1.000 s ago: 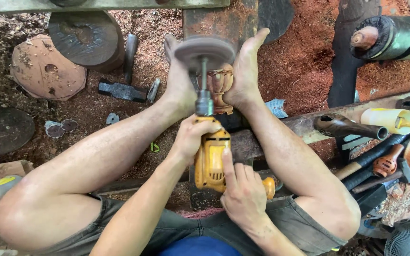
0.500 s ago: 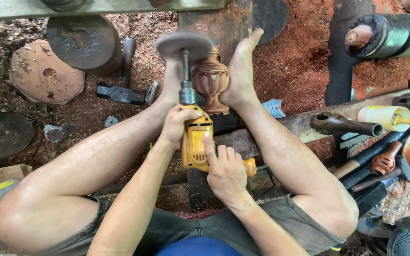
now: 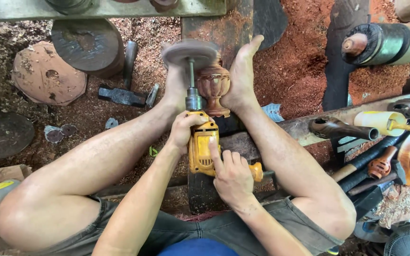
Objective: Polishing and finishing a decorative wooden object using a drill with a sanding attachment.
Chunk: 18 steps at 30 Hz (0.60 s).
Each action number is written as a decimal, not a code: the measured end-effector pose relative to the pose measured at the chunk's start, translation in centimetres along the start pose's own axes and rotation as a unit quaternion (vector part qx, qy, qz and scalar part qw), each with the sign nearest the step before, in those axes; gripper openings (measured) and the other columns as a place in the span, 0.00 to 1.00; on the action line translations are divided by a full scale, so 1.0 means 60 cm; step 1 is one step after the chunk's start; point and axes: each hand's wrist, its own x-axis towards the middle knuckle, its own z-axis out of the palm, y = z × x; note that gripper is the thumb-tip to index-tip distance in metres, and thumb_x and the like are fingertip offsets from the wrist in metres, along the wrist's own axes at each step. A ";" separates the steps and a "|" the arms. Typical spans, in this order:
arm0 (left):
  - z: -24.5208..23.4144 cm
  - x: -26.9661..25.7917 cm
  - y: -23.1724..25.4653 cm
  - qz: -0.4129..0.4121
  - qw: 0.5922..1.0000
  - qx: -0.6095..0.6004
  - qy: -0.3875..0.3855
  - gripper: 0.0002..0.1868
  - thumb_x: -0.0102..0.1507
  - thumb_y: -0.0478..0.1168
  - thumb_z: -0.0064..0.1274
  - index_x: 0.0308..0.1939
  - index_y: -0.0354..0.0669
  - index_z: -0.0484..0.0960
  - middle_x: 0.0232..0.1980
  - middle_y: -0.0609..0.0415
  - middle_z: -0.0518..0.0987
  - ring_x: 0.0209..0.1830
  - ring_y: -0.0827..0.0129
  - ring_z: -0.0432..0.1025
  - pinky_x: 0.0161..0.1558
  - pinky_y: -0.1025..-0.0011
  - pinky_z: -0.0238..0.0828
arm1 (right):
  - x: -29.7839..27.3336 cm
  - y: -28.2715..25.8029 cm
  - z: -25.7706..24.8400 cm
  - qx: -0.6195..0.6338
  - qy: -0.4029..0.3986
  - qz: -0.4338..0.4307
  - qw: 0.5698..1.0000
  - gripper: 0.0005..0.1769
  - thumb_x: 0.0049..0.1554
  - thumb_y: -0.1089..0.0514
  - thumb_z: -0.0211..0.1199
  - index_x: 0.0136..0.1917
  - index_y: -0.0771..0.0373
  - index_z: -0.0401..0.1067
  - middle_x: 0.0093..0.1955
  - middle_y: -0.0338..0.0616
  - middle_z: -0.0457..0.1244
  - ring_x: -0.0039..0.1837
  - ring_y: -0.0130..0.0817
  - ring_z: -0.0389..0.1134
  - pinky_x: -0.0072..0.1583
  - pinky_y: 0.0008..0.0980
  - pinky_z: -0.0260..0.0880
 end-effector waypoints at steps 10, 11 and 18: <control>0.000 0.002 0.000 -0.004 1.000 -0.024 0.012 0.12 0.57 0.37 0.53 0.37 0.29 0.82 0.34 0.46 0.83 0.30 0.65 0.76 0.38 0.67 0.77 | 0.003 0.001 -0.005 0.001 -0.022 -0.010 1.000 0.50 0.42 0.64 0.60 0.79 0.65 0.55 0.40 0.44 0.58 0.44 0.43 0.61 0.45 0.39 0.62; 0.005 0.000 -0.002 -0.013 0.999 -0.028 0.028 0.11 0.56 0.37 0.54 0.37 0.30 0.82 0.34 0.46 0.83 0.30 0.65 0.77 0.38 0.67 0.78 | -0.003 0.001 -0.004 -0.007 -0.024 -0.009 1.000 0.50 0.43 0.64 0.60 0.79 0.65 0.54 0.40 0.44 0.58 0.44 0.43 0.61 0.45 0.39 0.62; 0.063 0.037 0.007 -0.004 1.000 0.027 -0.005 0.10 0.54 0.35 0.56 0.37 0.33 0.79 0.33 0.50 0.82 0.30 0.66 0.78 0.38 0.68 0.79 | -0.020 -0.001 0.014 0.048 0.033 0.057 0.997 0.52 0.39 0.65 0.61 0.78 0.68 0.53 0.42 0.50 0.60 0.45 0.49 0.62 0.47 0.46 0.63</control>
